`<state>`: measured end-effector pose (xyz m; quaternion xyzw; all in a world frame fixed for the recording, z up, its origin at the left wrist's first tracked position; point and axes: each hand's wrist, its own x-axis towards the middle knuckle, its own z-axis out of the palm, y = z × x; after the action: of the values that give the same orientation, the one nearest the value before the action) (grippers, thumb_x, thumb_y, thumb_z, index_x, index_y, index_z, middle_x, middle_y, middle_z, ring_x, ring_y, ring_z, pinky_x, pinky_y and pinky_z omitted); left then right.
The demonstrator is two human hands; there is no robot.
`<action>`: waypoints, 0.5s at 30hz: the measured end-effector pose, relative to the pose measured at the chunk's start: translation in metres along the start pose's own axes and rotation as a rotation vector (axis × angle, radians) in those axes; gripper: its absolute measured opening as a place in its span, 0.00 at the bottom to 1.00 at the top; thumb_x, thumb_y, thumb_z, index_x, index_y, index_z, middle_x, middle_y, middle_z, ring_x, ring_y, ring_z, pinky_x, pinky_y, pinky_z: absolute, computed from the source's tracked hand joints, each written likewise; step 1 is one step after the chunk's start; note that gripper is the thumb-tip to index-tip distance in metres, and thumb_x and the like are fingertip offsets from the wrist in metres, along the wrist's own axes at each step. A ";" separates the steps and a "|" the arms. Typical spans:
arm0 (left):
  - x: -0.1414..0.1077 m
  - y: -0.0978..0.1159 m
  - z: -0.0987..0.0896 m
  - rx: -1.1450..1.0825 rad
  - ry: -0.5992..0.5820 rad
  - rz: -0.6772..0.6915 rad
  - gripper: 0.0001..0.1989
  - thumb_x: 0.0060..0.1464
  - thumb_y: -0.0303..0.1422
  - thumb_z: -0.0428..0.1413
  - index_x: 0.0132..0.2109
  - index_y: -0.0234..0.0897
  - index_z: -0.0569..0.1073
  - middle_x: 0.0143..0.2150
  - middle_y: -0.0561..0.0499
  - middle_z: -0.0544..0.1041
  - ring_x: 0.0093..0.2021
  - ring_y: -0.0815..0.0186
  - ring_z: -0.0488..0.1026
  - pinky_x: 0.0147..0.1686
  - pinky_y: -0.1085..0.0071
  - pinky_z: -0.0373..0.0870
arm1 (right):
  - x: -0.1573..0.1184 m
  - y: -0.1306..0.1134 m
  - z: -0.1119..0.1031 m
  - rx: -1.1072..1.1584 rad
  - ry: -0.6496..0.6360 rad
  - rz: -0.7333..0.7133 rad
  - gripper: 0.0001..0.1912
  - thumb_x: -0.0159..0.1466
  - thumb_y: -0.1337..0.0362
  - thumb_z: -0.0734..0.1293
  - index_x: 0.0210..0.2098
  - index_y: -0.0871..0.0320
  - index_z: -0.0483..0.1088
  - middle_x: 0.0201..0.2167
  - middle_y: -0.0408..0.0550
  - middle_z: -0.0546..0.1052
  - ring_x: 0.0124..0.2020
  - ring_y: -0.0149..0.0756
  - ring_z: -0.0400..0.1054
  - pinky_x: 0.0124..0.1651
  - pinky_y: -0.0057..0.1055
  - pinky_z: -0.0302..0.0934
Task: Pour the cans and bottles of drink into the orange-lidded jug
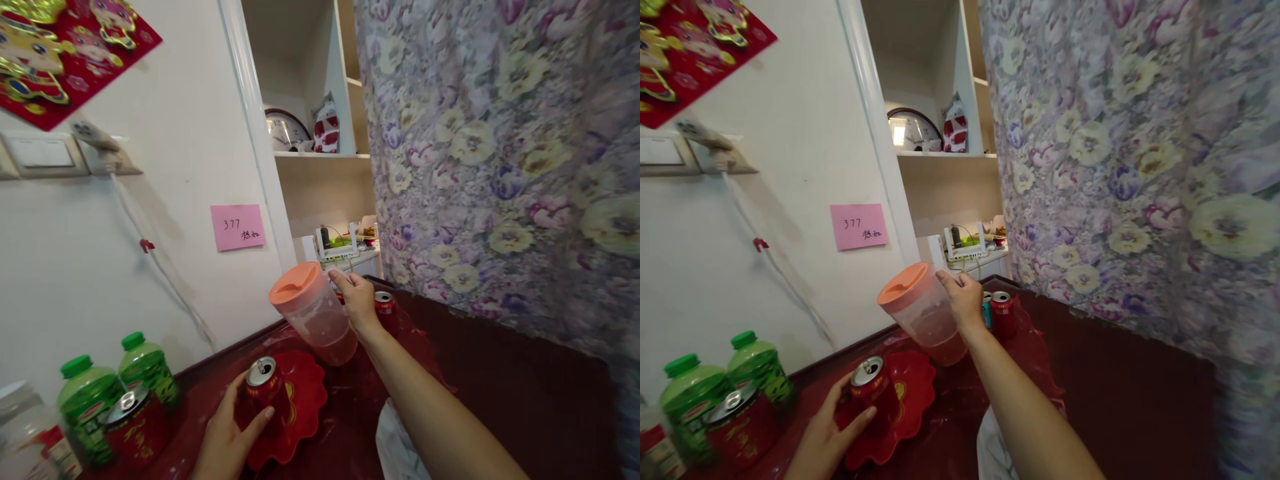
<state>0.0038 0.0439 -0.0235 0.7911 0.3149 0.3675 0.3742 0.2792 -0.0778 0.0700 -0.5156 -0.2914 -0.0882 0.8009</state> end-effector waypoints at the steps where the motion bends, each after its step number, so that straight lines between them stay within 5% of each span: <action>1: 0.000 -0.001 0.000 0.005 -0.001 0.007 0.40 0.41 0.53 0.66 0.60 0.41 0.70 0.57 0.43 0.79 0.57 0.44 0.75 0.61 0.48 0.69 | 0.000 -0.001 0.000 0.002 0.001 -0.005 0.32 0.59 0.40 0.72 0.21 0.55 0.54 0.18 0.33 0.52 0.20 0.26 0.48 0.25 0.26 0.44; 7: -0.003 0.003 -0.006 -0.046 -0.017 -0.005 0.35 0.51 0.56 0.58 0.60 0.41 0.71 0.63 0.44 0.74 0.65 0.47 0.67 0.68 0.50 0.59 | 0.000 0.004 0.004 -0.005 0.011 -0.005 0.31 0.62 0.44 0.72 0.20 0.56 0.54 0.17 0.32 0.53 0.19 0.25 0.48 0.23 0.25 0.45; 15: 0.008 -0.006 -0.018 -0.131 0.185 -0.148 0.31 0.58 0.57 0.48 0.56 0.40 0.72 0.62 0.44 0.74 0.67 0.49 0.66 0.69 0.51 0.55 | 0.011 0.019 0.019 -0.043 0.030 0.028 0.28 0.67 0.49 0.71 0.22 0.58 0.58 0.18 0.32 0.56 0.18 0.24 0.52 0.22 0.23 0.50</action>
<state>-0.0079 0.0591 -0.0178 0.7023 0.3810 0.4298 0.4206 0.2891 -0.0503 0.0669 -0.5353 -0.2701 -0.0913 0.7951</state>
